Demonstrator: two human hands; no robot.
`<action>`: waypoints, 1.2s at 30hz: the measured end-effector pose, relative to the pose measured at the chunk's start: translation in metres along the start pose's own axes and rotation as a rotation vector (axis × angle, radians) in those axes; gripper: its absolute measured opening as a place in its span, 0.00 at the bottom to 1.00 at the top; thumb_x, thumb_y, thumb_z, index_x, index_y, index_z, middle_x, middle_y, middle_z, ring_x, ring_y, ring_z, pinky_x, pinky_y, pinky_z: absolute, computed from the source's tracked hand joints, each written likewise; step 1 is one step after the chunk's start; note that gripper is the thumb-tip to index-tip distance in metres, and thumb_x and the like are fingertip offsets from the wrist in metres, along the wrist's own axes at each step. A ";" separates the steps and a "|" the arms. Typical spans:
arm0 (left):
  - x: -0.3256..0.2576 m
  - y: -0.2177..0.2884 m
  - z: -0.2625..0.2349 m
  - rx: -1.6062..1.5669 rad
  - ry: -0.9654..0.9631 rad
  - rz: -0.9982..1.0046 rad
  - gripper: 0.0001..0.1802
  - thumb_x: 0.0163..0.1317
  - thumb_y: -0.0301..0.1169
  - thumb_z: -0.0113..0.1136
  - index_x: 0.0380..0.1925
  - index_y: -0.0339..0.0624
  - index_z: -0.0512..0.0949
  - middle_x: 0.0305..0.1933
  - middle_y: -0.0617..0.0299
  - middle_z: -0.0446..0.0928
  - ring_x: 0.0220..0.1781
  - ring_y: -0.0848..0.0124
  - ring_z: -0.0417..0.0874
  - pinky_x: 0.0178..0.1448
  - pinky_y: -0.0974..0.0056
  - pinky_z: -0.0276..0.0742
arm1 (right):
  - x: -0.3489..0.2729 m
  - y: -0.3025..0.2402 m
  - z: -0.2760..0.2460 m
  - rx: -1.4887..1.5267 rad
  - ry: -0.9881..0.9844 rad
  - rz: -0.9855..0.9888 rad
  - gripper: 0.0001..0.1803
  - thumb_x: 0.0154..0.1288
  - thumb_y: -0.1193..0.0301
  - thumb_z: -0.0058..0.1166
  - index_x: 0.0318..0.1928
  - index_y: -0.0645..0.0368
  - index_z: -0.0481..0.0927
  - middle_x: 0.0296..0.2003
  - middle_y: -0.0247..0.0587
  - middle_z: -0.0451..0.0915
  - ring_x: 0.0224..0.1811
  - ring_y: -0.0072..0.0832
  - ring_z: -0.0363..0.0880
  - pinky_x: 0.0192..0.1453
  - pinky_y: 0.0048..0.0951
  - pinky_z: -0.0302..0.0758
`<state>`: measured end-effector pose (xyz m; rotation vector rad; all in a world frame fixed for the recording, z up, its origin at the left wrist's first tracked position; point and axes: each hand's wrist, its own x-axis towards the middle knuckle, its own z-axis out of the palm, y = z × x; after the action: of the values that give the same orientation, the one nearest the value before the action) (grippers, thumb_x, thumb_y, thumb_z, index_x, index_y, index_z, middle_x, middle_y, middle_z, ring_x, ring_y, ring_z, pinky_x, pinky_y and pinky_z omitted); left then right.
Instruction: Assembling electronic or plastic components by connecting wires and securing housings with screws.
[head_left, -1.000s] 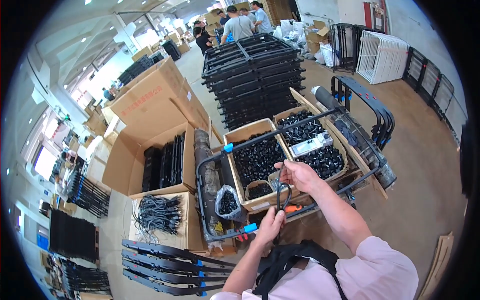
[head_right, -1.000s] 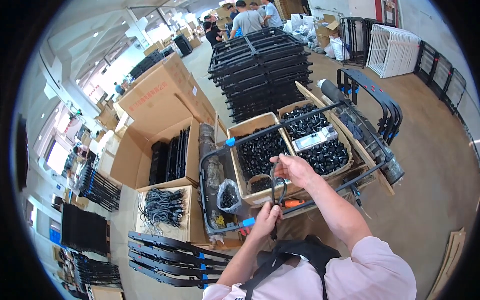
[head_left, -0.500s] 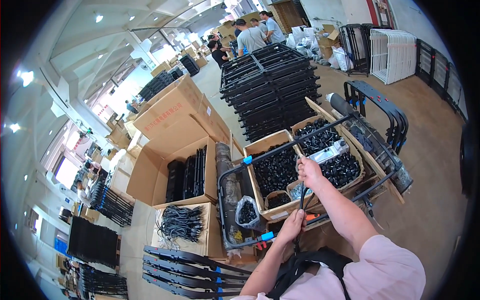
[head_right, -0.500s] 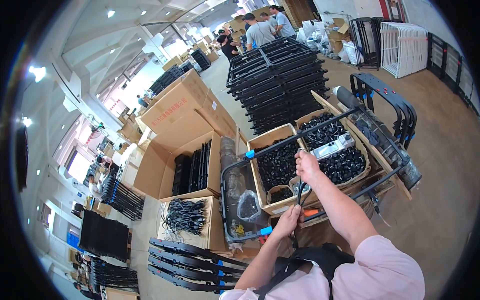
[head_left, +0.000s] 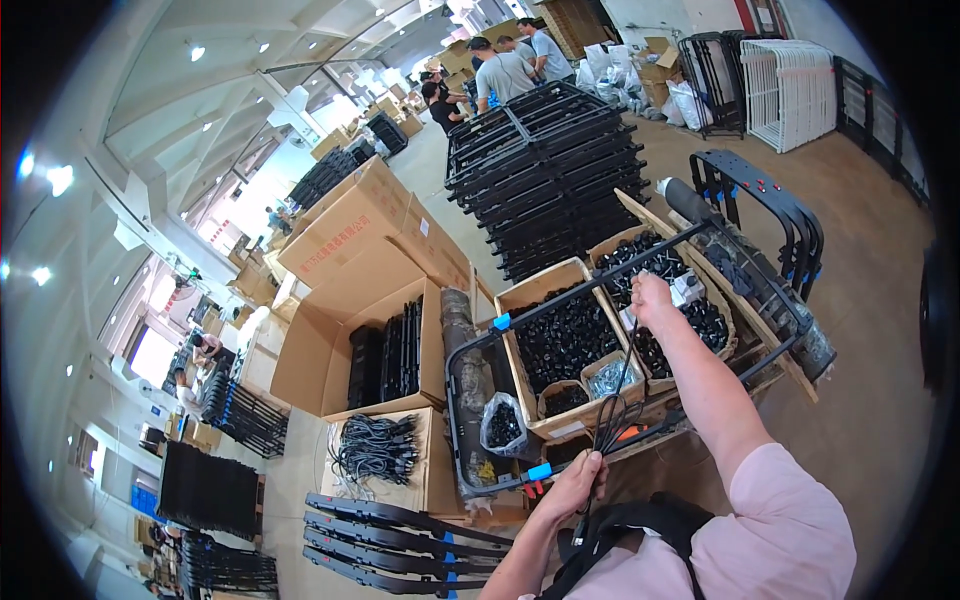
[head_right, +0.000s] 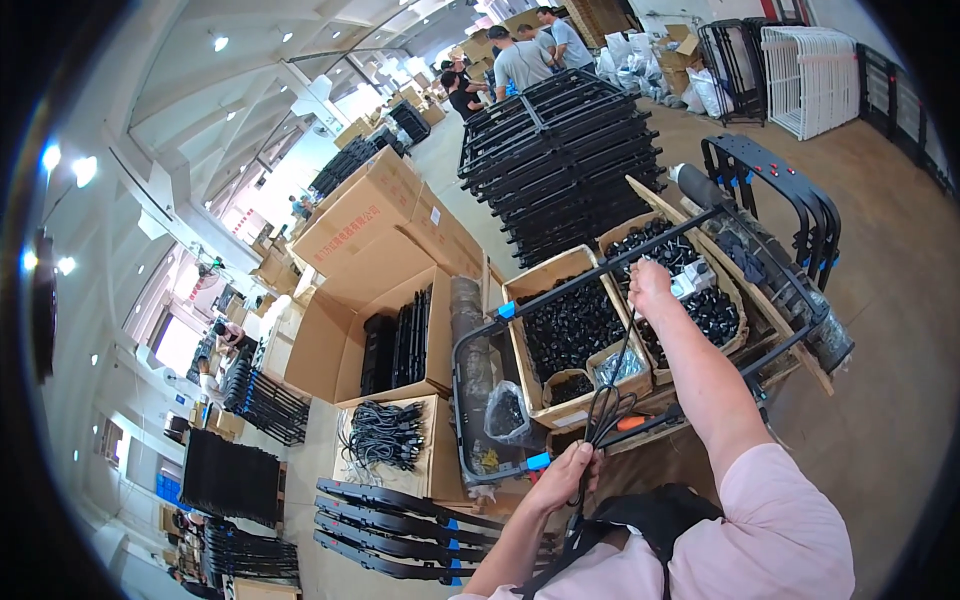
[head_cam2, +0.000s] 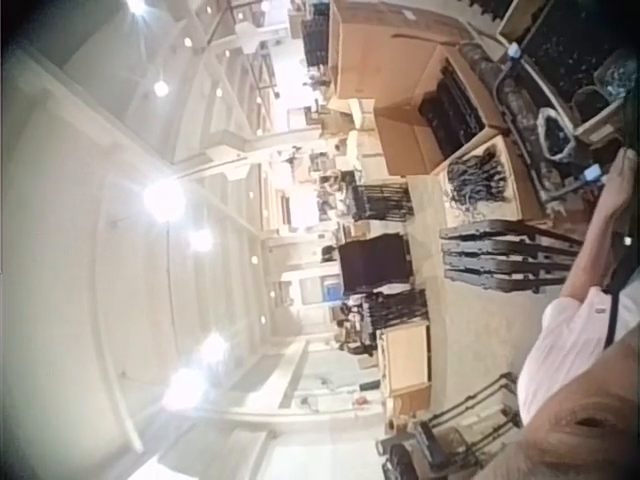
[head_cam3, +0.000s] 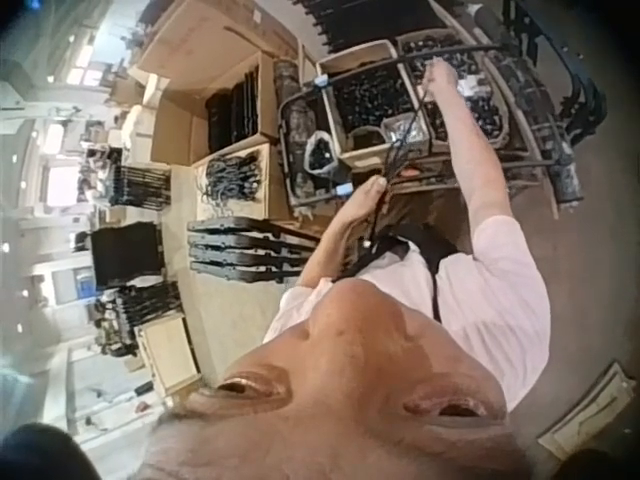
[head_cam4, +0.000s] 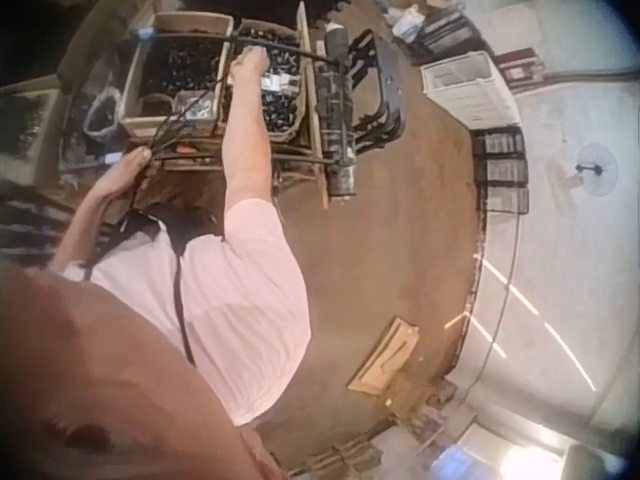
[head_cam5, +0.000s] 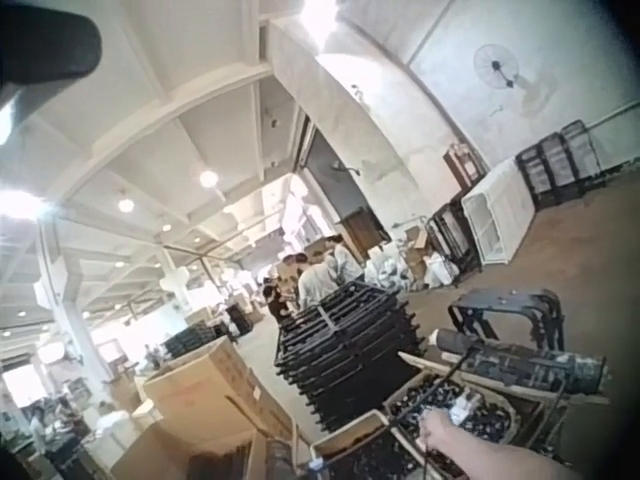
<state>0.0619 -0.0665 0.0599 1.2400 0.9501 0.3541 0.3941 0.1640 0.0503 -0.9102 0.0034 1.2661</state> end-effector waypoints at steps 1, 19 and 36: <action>-0.004 0.001 0.000 0.000 -0.005 0.000 0.20 0.87 0.46 0.40 0.44 0.42 0.71 0.35 0.64 0.73 0.32 0.73 0.76 0.40 0.66 0.76 | -0.001 -0.003 0.002 -0.021 -0.008 -0.018 0.09 0.77 0.65 0.46 0.36 0.51 0.75 0.18 0.19 0.62 0.12 0.16 0.53 0.15 0.26 0.47; -0.079 0.110 -0.027 0.774 0.945 0.911 0.13 0.70 0.27 0.62 0.52 0.34 0.80 0.54 0.47 0.82 0.61 0.53 0.82 0.66 0.52 0.75 | -0.280 -0.028 0.023 -0.809 -0.963 -0.126 0.17 0.84 0.61 0.50 0.46 0.62 0.85 0.24 0.21 0.70 0.26 0.12 0.64 0.31 0.20 0.63; 0.001 0.106 0.001 -0.437 0.105 0.338 0.25 0.83 0.47 0.52 0.53 0.33 0.84 0.35 0.66 0.82 0.43 0.75 0.80 0.53 0.67 0.75 | -0.288 -0.006 -0.024 -1.214 -1.084 -0.581 0.11 0.78 0.65 0.57 0.46 0.61 0.85 0.31 0.49 0.82 0.31 0.47 0.82 0.37 0.40 0.77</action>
<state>0.0901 -0.0316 0.1554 0.9797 0.6984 0.8537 0.3099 -0.0831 0.1735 -0.9519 -1.9023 0.9800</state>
